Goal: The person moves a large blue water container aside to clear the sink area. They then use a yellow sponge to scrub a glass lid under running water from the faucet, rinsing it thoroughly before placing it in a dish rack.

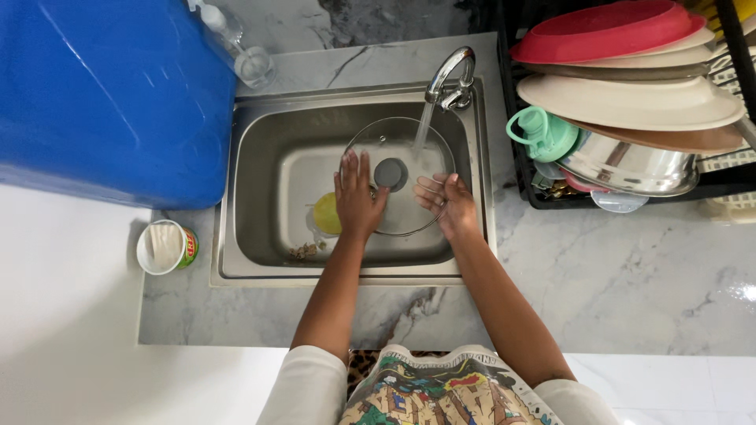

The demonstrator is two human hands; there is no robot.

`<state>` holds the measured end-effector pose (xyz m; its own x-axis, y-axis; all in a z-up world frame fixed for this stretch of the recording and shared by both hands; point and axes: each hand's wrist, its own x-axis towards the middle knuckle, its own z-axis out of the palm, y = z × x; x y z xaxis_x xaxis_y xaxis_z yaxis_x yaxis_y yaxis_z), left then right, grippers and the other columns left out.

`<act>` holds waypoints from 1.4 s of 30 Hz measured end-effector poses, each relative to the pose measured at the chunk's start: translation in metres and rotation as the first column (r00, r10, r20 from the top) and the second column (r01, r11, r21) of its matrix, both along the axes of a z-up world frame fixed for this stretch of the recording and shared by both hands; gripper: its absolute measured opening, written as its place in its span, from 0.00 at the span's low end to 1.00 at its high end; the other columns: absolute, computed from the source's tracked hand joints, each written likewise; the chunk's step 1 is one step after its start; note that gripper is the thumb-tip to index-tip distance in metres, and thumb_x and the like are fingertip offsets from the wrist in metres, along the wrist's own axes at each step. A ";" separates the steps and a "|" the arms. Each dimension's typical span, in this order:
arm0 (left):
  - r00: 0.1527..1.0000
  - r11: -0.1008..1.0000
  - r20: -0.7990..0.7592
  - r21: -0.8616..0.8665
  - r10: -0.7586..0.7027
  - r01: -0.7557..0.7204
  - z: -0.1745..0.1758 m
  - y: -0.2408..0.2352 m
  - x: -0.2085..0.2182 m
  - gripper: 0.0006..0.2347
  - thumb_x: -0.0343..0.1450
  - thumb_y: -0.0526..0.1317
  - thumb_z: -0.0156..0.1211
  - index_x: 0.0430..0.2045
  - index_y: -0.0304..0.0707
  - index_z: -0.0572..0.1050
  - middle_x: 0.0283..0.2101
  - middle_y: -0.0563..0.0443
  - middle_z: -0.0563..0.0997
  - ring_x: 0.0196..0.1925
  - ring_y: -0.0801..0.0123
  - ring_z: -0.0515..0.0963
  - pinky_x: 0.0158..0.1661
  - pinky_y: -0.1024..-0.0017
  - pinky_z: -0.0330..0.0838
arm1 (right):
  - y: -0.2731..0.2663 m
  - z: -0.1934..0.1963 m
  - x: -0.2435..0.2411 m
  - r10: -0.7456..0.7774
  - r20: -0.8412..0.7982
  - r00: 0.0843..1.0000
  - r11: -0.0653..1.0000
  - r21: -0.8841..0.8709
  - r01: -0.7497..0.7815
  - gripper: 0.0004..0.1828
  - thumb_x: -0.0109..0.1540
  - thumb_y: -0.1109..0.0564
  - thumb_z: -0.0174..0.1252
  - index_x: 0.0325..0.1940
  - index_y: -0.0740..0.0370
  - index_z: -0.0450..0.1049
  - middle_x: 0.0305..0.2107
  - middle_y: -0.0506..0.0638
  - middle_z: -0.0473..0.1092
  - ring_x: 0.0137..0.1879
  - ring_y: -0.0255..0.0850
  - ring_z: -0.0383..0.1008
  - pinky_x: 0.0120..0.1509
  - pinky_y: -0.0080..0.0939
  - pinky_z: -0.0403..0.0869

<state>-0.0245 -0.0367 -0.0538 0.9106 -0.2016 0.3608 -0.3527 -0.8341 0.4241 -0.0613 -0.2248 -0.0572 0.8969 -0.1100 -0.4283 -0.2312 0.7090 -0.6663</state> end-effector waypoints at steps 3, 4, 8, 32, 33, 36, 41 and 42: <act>1.000 0.998 0.021 -0.052 0.023 -0.022 -0.001 -0.010 -0.001 0.28 0.71 0.49 0.57 0.65 0.34 0.64 0.68 0.35 0.65 0.73 0.46 0.57 0.69 0.47 0.44 | 0.000 0.000 0.001 -0.004 0.002 1.000 1.000 -0.003 0.004 0.28 0.69 0.35 0.40 0.56 0.61 0.65 0.50 0.66 0.73 0.52 0.55 0.79 0.53 0.53 0.81; 0.999 0.999 -0.020 -0.030 -0.029 0.029 -0.002 -0.009 -0.003 0.32 0.71 0.54 0.55 0.68 0.34 0.59 0.71 0.35 0.60 0.75 0.47 0.54 0.70 0.47 0.44 | 0.000 0.000 0.001 -0.011 -0.010 1.000 1.000 -0.007 0.010 0.27 0.69 0.36 0.40 0.55 0.61 0.66 0.49 0.65 0.74 0.50 0.53 0.80 0.51 0.52 0.82; 0.984 0.980 -0.077 0.104 -0.161 0.169 -0.005 0.023 0.009 0.33 0.71 0.57 0.52 0.72 0.51 0.55 0.72 0.42 0.59 0.76 0.52 0.53 0.67 0.47 0.53 | 0.000 -0.006 0.000 -0.002 -0.017 1.000 0.999 -0.036 0.001 0.27 0.69 0.36 0.39 0.55 0.62 0.65 0.48 0.64 0.75 0.48 0.51 0.81 0.49 0.48 0.82; 0.328 0.338 -0.911 -0.399 -0.250 -0.852 -0.026 0.012 0.039 0.20 0.78 0.54 0.36 0.28 0.41 0.72 0.22 0.52 0.68 0.22 0.56 0.76 0.26 0.57 0.76 | -0.001 0.019 0.004 -0.065 -0.030 0.997 0.993 -0.101 0.061 0.22 0.70 0.40 0.42 0.51 0.60 0.68 0.38 0.58 0.76 0.42 0.47 0.80 0.47 0.50 0.82; 0.327 0.340 -0.911 -0.399 -0.250 -0.852 -0.021 0.023 0.036 0.20 0.78 0.54 0.36 0.28 0.41 0.72 0.22 0.52 0.68 0.22 0.56 0.76 0.26 0.57 0.76 | -0.001 0.015 0.007 -0.067 -0.031 0.997 0.993 -0.100 0.063 0.22 0.70 0.40 0.42 0.51 0.60 0.68 0.38 0.58 0.76 0.42 0.47 0.80 0.47 0.50 0.82; 0.493 0.184 -0.774 -0.593 -0.397 -0.784 0.001 0.054 0.036 0.05 0.77 0.43 0.47 0.35 0.47 0.69 0.28 0.49 0.77 0.31 0.61 0.82 0.37 0.62 0.79 | 0.000 0.003 0.013 -0.004 -0.056 0.998 0.997 -0.077 -0.001 0.19 0.69 0.40 0.48 0.48 0.56 0.71 0.37 0.54 0.77 0.42 0.45 0.80 0.51 0.50 0.79; 0.680 0.419 -0.558 -0.824 -0.476 -0.383 0.050 0.093 0.043 0.06 0.77 0.36 0.51 0.46 0.40 0.67 0.40 0.43 0.81 0.40 0.57 0.86 0.39 0.64 0.84 | 0.013 -0.009 0.009 0.345 -0.257 0.903 0.935 0.009 -0.354 0.46 0.69 0.30 0.36 0.71 0.76 0.49 0.61 0.75 0.59 0.69 0.63 0.63 0.73 0.57 0.64; 0.684 0.419 -0.557 -0.823 -0.471 -0.383 0.057 0.095 0.036 0.06 0.77 0.36 0.51 0.46 0.40 0.67 0.40 0.43 0.81 0.40 0.57 0.86 0.39 0.64 0.84 | 0.012 -0.006 0.008 0.350 -0.253 0.902 0.933 0.010 -0.360 0.46 0.69 0.30 0.36 0.71 0.76 0.49 0.61 0.75 0.59 0.69 0.63 0.63 0.73 0.57 0.64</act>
